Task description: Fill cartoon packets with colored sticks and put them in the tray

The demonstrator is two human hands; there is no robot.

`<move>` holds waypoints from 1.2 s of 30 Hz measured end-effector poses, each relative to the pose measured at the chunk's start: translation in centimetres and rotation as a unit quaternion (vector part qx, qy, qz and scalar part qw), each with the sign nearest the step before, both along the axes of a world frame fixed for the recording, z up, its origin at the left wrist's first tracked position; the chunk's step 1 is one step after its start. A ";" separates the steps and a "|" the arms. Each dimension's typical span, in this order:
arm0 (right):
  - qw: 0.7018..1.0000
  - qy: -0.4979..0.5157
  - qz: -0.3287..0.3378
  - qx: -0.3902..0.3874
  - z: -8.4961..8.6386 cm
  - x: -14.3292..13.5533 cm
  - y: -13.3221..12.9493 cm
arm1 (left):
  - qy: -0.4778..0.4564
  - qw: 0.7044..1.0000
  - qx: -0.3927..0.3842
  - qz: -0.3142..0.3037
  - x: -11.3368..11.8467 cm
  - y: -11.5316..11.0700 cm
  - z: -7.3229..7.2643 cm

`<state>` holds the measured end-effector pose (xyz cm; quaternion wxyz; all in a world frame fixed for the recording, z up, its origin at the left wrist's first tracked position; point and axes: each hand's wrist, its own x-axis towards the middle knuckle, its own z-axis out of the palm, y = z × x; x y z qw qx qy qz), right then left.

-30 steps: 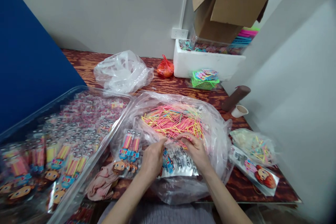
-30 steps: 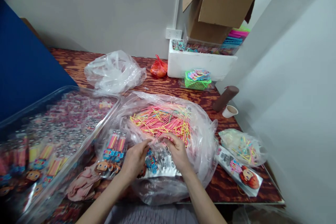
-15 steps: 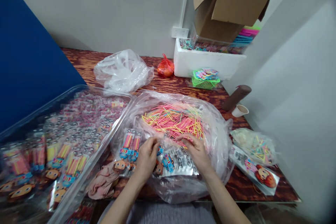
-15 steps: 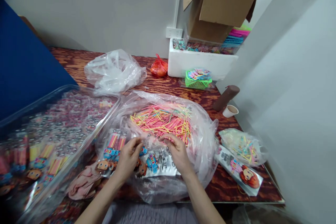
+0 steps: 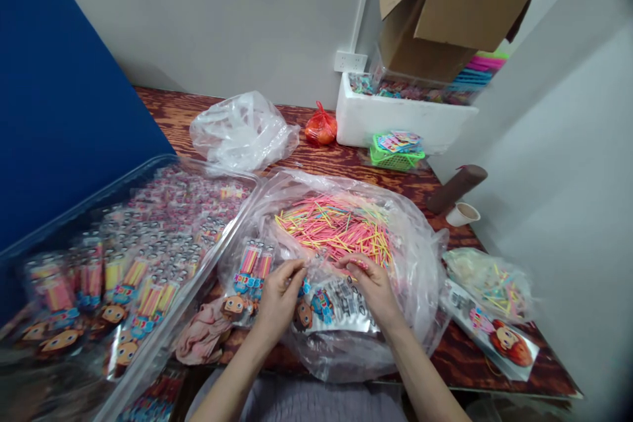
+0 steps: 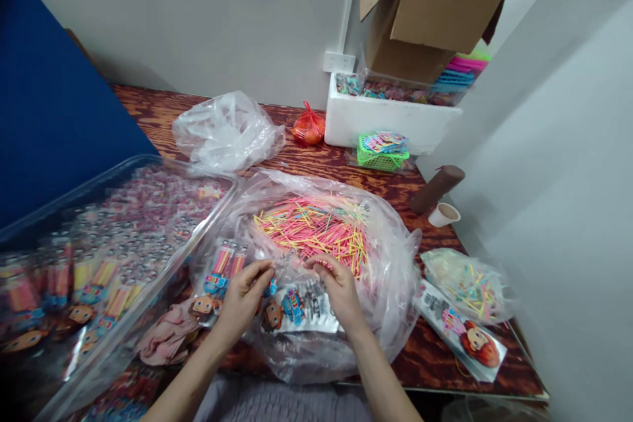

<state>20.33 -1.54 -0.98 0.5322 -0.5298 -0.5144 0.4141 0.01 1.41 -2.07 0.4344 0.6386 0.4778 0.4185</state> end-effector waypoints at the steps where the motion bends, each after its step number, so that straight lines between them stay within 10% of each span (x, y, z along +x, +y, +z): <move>1: 1.000 0.001 0.004 0.001 0.0 -0.1 0.0 | -0.020 1.000 -0.023 0.001 0.1 -0.1 0.0; 14: 0.995 0.095 -0.012 -0.015 0.7 -0.9 0.4 | -0.088 0.995 -0.047 0.004 0.1 -0.3 1.1; 23: 0.870 0.490 -0.008 -0.056 5.4 -1.6 4.8 | -0.063 0.997 -0.031 -0.037 0.8 -0.5 0.4; 36: 0.927 0.356 -0.009 -0.121 4.5 -3.8 2.3 | -0.021 0.999 0.017 -0.037 0.2 -1.1 -0.1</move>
